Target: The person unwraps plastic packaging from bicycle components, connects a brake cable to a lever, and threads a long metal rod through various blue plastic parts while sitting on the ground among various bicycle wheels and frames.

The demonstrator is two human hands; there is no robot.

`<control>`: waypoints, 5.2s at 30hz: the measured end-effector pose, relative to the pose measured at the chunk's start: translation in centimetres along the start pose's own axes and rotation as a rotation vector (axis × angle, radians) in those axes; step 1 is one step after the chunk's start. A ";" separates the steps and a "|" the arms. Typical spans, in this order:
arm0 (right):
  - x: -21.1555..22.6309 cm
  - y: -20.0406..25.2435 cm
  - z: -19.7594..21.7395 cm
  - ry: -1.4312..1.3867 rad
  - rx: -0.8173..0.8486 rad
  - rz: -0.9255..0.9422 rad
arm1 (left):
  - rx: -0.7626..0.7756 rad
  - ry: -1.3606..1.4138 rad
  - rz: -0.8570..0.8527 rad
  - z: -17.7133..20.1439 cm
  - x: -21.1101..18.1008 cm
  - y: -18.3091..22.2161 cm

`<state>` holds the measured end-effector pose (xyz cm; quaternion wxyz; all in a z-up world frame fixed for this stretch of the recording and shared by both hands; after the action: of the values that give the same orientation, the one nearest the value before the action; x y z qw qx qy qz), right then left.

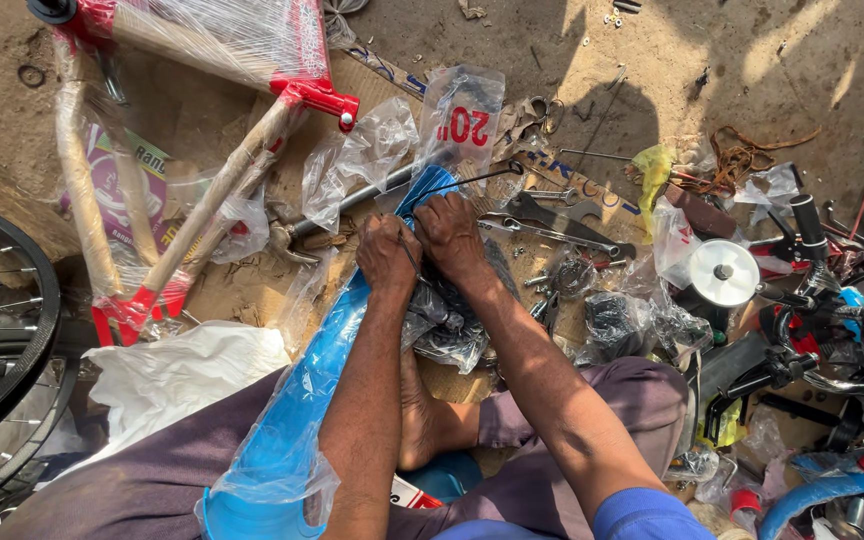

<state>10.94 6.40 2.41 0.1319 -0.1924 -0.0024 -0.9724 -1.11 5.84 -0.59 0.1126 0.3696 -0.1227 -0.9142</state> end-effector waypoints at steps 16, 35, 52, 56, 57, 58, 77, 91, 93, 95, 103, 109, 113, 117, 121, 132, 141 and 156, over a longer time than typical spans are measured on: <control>-1.7 -0.3 -1.2 -0.109 0.039 -0.076 | -0.016 -0.047 -0.028 -0.2 -0.1 0.1; -2.1 0.7 -2.8 -0.203 -0.063 -0.371 | -0.022 -0.029 -0.011 -0.6 0.4 0.0; -2.7 -0.8 -1.2 -0.318 0.111 -0.104 | -0.046 -0.040 -0.009 -0.3 0.1 0.0; -2.1 -0.7 -1.4 -0.155 0.179 -0.022 | -0.062 -0.002 -0.035 -0.2 0.0 0.4; -2.1 -0.5 -1.6 -0.112 0.191 -0.014 | -0.046 -0.014 -0.030 -0.3 0.1 0.4; -1.9 -0.6 -1.9 -0.107 0.189 -0.018 | -0.043 -0.010 -0.035 -0.4 0.0 0.3; -6.4 7.0 6.1 -0.274 -0.345 -0.474 | -0.060 -0.039 -0.042 -0.6 0.4 -0.4; -9.8 13.8 6.1 -0.145 -0.186 -0.509 | -0.070 -0.063 -0.075 -0.8 0.2 -0.1; -9.9 13.4 6.2 -0.117 -0.182 -0.475 | -0.010 -0.085 -0.041 -1.1 0.4 -0.1; -9.9 13.4 6.0 -0.088 -0.171 -0.436 | -0.041 -0.075 -0.055 -0.9 0.4 0.0; -6.4 8.3 5.4 -0.228 -0.292 -0.523 | -0.011 -0.041 -0.004 -1.1 0.7 0.2; 0.6 -0.5 1.7 -0.036 -0.098 -0.056 | -0.097 -0.021 -0.073 0.1 -0.1 -0.1; 0.0 -0.3 0.2 0.004 -0.065 -0.027 | -0.060 -0.038 -0.039 -0.8 0.3 -0.1; 0.0 -0.1 0.2 -0.020 -0.048 0.014 | -0.079 -0.028 -0.050 -0.6 0.4 0.0; -0.1 -0.4 0.2 -0.063 -0.004 0.030 | -0.051 -0.048 -0.031 -0.9 0.2 -0.1; -0.2 -0.7 -3.5 0.335 0.332 0.166 | -0.012 -0.026 -0.019 -0.7 0.2 0.0; -0.9 -0.5 -2.5 0.380 0.445 0.213 | -0.121 -0.005 -0.091 -1.5 1.1 0.4; -0.3 -1.7 -3.3 0.303 0.556 0.112 | -0.031 0.016 -0.078 -1.7 1.8 0.2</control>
<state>9.51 7.92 -0.71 0.2314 -0.0019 -0.2379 -0.9433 -1.12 4.92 -2.88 0.0836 0.3797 -0.0930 -0.9166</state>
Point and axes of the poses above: each hand's wrist, its own y-axis away from the middle knuckle, its own z-axis out of the back of the hand, x = y × z, the point moved 6 cm from there along -y, towards the middle knuckle
